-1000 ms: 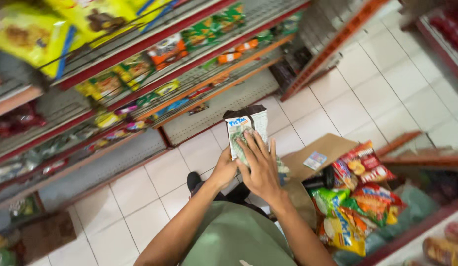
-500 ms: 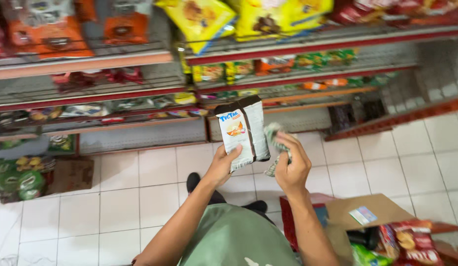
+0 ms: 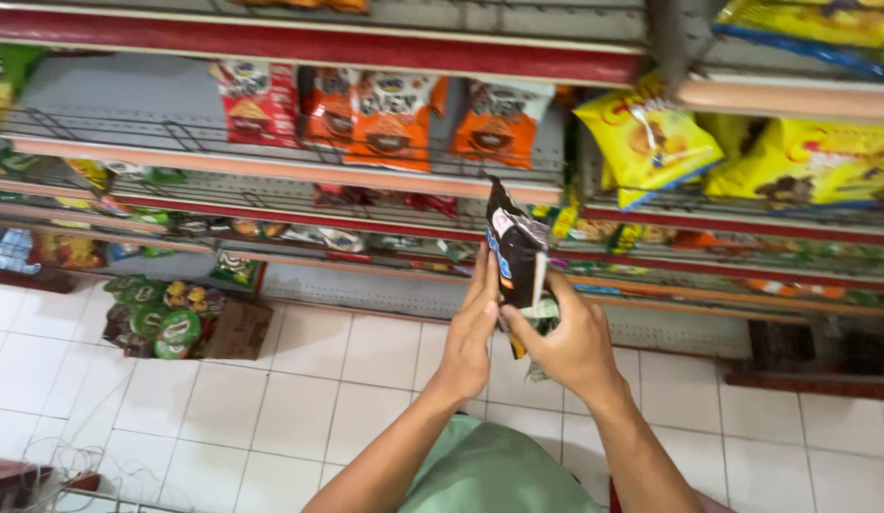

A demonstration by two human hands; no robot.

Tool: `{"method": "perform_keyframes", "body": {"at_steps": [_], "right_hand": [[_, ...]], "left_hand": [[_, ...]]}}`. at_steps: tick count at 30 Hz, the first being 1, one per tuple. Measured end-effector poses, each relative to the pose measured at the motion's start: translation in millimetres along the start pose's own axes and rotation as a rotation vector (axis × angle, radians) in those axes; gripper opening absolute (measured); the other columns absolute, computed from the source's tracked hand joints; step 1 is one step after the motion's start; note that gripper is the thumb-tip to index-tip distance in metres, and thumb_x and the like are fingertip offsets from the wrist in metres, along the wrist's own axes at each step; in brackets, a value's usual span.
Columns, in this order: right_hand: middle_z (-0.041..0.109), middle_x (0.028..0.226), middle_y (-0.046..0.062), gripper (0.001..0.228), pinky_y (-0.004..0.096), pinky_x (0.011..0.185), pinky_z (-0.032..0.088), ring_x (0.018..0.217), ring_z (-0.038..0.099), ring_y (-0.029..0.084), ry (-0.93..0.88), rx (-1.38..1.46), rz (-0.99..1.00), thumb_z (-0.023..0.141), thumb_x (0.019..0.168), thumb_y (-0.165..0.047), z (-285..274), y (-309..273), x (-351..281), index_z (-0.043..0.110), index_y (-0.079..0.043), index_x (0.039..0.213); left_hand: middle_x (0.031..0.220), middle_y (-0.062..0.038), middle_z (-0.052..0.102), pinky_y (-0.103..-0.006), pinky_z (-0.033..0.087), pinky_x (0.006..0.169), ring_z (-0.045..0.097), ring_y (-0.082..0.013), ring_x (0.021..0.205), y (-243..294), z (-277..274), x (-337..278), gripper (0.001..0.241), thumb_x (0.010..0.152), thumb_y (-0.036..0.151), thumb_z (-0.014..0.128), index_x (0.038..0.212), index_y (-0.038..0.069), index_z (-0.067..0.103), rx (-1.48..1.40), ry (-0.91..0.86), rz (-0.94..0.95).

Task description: The person takes snack packets from a cardboard box on the floor, wipes them with a cloth, scans the barcode with a handheld scanner, and places them on the store shelf. This process is repeated for multiple packets of different snack brands.

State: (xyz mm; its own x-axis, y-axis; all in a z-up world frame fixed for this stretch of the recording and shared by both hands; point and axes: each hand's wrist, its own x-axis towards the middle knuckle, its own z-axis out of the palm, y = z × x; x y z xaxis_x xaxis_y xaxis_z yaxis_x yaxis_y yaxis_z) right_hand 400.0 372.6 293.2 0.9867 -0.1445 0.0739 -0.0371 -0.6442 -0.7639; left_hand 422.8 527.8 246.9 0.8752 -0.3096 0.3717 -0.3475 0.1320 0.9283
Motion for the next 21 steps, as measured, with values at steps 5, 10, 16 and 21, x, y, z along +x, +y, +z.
{"method": "perform_keyframes", "body": {"at_steps": [5, 10, 16, 21], "right_hand": [[0.077, 0.11, 0.01, 0.036, 0.032, 0.091, 0.055, 0.098, 0.068, 0.015, -0.01, 0.521, -0.101, 0.069, 0.092, -0.016, 21.6, 22.2, 35.6, 0.069, 0.003, 0.123], [0.075, 0.112, 0.005, 0.038, 0.026, 0.093, 0.052, 0.101, 0.066, 0.01, -0.152, 0.841, -0.055, 0.067, 0.09, -0.013, 32.1, 59.5, 51.0, 0.067, 0.006, 0.123], [0.067, 0.074, 0.002, 0.034, 0.024, 0.061, 0.051, 0.066, 0.065, 0.01, 0.001, 0.47, -0.077, 0.068, 0.098, -0.028, 14.6, 38.6, 60.3, 0.071, -0.001, 0.119], [0.072, 0.08, 0.004, 0.048, 0.028, 0.062, 0.056, 0.07, 0.07, 0.01, -0.017, 0.124, -0.235, 0.084, 0.076, -0.024, 15.7, -15.5, 53.4, 0.069, 0.001, 0.114]], "left_hand": [[0.161, -0.024, 0.038, -0.0427, 0.028, 0.124, 0.036, -0.0334, 0.152, 10.3, -60.7, 15.8, 0.042, 0.099, 0.009, 0.061, 0.141, 0.004, 0.056, 0.229, 0.131, 0.085], [0.134, -0.013, 0.057, -0.0354, 0.045, 0.109, 0.055, -0.02, 0.127, -11.1, -99.9, 15.9, 0.041, 0.098, 0.0, 0.068, 0.135, 0.009, 0.053, -0.524, -0.087, -0.196], [0.133, -0.009, 0.056, -0.0341, 0.05, 0.107, 0.059, -0.0194, 0.126, -7.6, -121.4, 17.2, 0.042, 0.095, -0.003, 0.072, 0.134, 0.003, 0.058, -0.406, 0.01, -0.059], [0.134, -0.011, 0.057, -0.0332, 0.05, 0.109, 0.06, -0.0195, 0.126, 7.2, -136.0, 29.7, 0.042, 0.096, -0.007, 0.072, 0.135, 0.002, 0.059, -0.308, 0.097, 0.095]]}}
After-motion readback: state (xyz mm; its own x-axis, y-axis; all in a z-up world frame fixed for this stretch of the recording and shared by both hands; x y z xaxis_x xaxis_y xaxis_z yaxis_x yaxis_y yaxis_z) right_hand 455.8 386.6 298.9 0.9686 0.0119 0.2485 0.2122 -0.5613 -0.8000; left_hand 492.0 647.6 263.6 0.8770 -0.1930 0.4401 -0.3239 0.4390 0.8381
